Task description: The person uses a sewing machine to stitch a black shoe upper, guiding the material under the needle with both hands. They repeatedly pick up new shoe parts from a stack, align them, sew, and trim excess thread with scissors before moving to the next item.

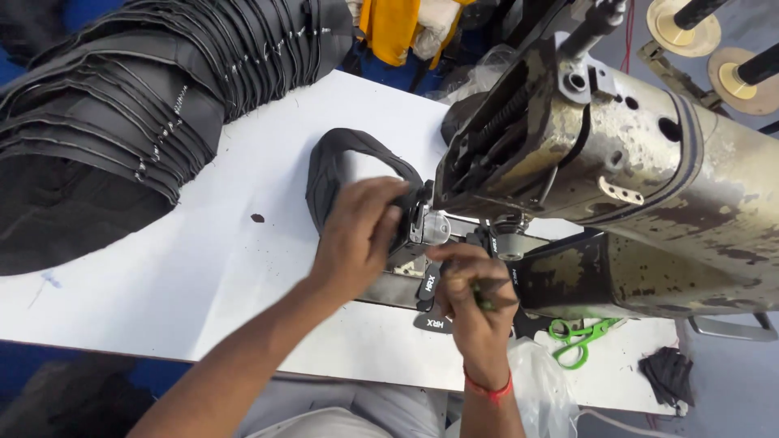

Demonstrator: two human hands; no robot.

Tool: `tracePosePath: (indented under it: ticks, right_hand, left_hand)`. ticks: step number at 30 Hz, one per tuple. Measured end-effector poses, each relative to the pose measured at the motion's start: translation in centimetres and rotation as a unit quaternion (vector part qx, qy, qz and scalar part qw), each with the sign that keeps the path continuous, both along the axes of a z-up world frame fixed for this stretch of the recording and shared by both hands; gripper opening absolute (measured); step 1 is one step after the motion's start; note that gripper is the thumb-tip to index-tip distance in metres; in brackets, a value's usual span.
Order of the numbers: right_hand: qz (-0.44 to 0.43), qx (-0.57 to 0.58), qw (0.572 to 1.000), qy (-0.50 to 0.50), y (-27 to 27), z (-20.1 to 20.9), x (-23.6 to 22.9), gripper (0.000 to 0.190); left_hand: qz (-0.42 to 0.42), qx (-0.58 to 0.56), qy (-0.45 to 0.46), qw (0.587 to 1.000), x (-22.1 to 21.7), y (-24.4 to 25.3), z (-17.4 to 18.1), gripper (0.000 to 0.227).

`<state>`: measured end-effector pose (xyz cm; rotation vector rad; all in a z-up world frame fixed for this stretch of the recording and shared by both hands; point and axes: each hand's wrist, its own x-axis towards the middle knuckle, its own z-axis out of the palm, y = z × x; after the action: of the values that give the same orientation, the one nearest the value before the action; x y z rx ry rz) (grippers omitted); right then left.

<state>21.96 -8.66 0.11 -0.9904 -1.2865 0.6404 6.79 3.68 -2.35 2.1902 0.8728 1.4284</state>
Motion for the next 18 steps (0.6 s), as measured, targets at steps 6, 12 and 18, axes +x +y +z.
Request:
tracePosePath:
  ticks: [6,12,18]
  right_hand:
    - [-0.002,-0.075,0.989,0.128,1.4,0.2,1.0,0.007]
    - [-0.023,-0.159,0.984,0.084,2.1,1.6,0.0,0.006]
    - [-0.082,-0.320,0.940,0.085,2.0,0.1,0.0,0.004]
  left_hand:
    - [-0.079,-0.132,-0.077,0.985,3.0,-0.3,0.8,0.037]
    - [-0.113,-0.107,-0.080,0.985,2.5,3.3,-1.5,0.026]
    - [-0.214,-0.096,-0.023,0.972,1.8,4.4,0.5,0.019]
